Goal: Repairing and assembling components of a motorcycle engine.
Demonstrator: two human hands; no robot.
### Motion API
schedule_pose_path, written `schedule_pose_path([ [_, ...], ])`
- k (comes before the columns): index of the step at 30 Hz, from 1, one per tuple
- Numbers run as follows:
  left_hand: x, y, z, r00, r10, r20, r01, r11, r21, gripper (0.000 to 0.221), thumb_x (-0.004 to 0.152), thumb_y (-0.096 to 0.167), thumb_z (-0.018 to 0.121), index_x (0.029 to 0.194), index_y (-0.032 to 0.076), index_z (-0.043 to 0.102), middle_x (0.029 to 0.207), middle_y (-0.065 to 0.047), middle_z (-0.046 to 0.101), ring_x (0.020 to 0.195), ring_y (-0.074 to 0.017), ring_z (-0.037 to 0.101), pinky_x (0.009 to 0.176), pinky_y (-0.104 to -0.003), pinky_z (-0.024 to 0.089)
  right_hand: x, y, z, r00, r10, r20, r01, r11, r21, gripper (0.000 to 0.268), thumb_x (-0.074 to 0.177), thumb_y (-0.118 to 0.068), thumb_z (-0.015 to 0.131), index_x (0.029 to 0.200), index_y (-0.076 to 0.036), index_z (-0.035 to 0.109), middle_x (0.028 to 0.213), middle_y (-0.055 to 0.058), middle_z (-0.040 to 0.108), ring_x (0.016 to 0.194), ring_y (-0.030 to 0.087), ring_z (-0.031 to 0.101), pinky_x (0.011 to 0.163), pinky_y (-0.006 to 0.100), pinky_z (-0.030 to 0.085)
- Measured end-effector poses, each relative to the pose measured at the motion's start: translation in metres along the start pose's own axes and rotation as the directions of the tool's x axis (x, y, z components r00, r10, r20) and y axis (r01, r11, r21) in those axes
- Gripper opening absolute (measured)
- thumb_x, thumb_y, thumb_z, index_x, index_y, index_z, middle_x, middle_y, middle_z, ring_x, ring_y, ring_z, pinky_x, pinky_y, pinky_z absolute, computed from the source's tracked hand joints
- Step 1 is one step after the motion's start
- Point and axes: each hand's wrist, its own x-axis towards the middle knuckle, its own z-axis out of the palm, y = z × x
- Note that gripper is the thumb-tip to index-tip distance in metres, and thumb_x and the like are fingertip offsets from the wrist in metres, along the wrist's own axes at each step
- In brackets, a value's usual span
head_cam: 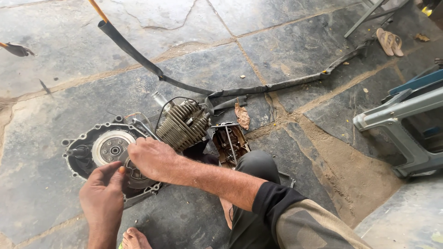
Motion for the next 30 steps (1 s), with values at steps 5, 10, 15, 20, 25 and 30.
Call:
schedule_pose_path([
  [5, 0.000, 0.000, 0.000, 1.000, 0.009, -0.002, -0.009, 1.000, -0.009, 0.021, 0.100, 0.011, 0.070, 0.118, 0.001, 0.074, 0.095, -0.007, 0.075, 0.081, -0.0100, 0.067, 0.070, -0.025, 0.053, -0.003, -0.003, 0.001, 1.000, -0.026, -0.005, 0.026, 1.000, -0.006, 0.015, 0.085, 0.004, 0.062, 0.099, 0.011, 0.063, 0.093, 0.027, 0.066, 0.089, 0.035, 0.069, 0.076, 0.044, 0.060],
  [10, 0.000, 0.003, 0.002, 0.999, 0.036, -0.019, -0.035, 0.999, 0.034, 0.020, 0.100, 0.012, 0.071, 0.117, 0.002, 0.074, 0.095, -0.006, 0.076, 0.082, -0.0092, 0.068, 0.070, -0.024, 0.053, -0.005, -0.002, 0.002, 0.996, -0.077, -0.047, 0.075, 0.996, -0.053, 0.015, 0.084, 0.004, 0.063, 0.097, 0.010, 0.064, 0.098, 0.025, 0.065, 0.092, 0.032, 0.067, 0.079, 0.042, 0.059],
  [15, 0.000, 0.007, 0.003, 1.000, 0.003, -0.020, -0.001, 0.997, 0.077, 0.019, 0.099, 0.011, 0.071, 0.116, 0.003, 0.075, 0.093, -0.009, 0.076, 0.082, -0.0103, 0.070, 0.070, -0.025, 0.053, -0.007, 0.000, 0.002, 0.986, -0.123, -0.111, 0.126, 0.992, 0.023, 0.020, 0.078, 0.006, 0.066, 0.098, 0.006, 0.066, 0.099, 0.021, 0.067, 0.094, 0.034, 0.067, 0.083, 0.045, 0.057],
  [20, 0.002, 0.004, 0.004, 1.000, 0.001, -0.025, 0.001, 0.998, 0.065, 0.019, 0.099, 0.011, 0.071, 0.116, 0.003, 0.076, 0.094, -0.008, 0.077, 0.082, -0.0105, 0.070, 0.069, -0.025, 0.054, -0.010, -0.008, -0.014, 0.995, -0.079, -0.061, 0.081, 0.996, 0.037, 0.016, 0.080, 0.005, 0.067, 0.097, 0.006, 0.066, 0.097, 0.021, 0.067, 0.092, 0.032, 0.069, 0.081, 0.044, 0.058],
  [25, 0.003, 0.006, 0.004, 1.000, -0.003, -0.025, 0.006, 0.993, 0.117, 0.019, 0.099, 0.011, 0.070, 0.115, 0.004, 0.076, 0.092, -0.008, 0.077, 0.081, -0.0113, 0.071, 0.068, -0.026, 0.055, -0.005, -0.003, -0.012, 0.994, 0.090, 0.057, -0.083, 0.990, -0.116, 0.023, 0.092, -0.007, 0.069, 0.104, 0.012, 0.064, 0.093, 0.027, 0.065, 0.085, 0.032, 0.072, 0.066, 0.039, 0.063],
  [30, 0.003, 0.001, 0.004, 0.999, 0.039, -0.030, -0.036, 0.996, 0.083, 0.019, 0.100, 0.011, 0.071, 0.116, 0.003, 0.076, 0.094, -0.008, 0.077, 0.082, -0.0105, 0.069, 0.071, -0.026, 0.054, -0.007, -0.004, -0.007, 0.999, 0.002, 0.040, 0.000, 0.999, -0.054, 0.015, 0.089, 0.000, 0.064, 0.100, 0.010, 0.065, 0.094, 0.026, 0.066, 0.086, 0.032, 0.073, 0.069, 0.040, 0.063],
])
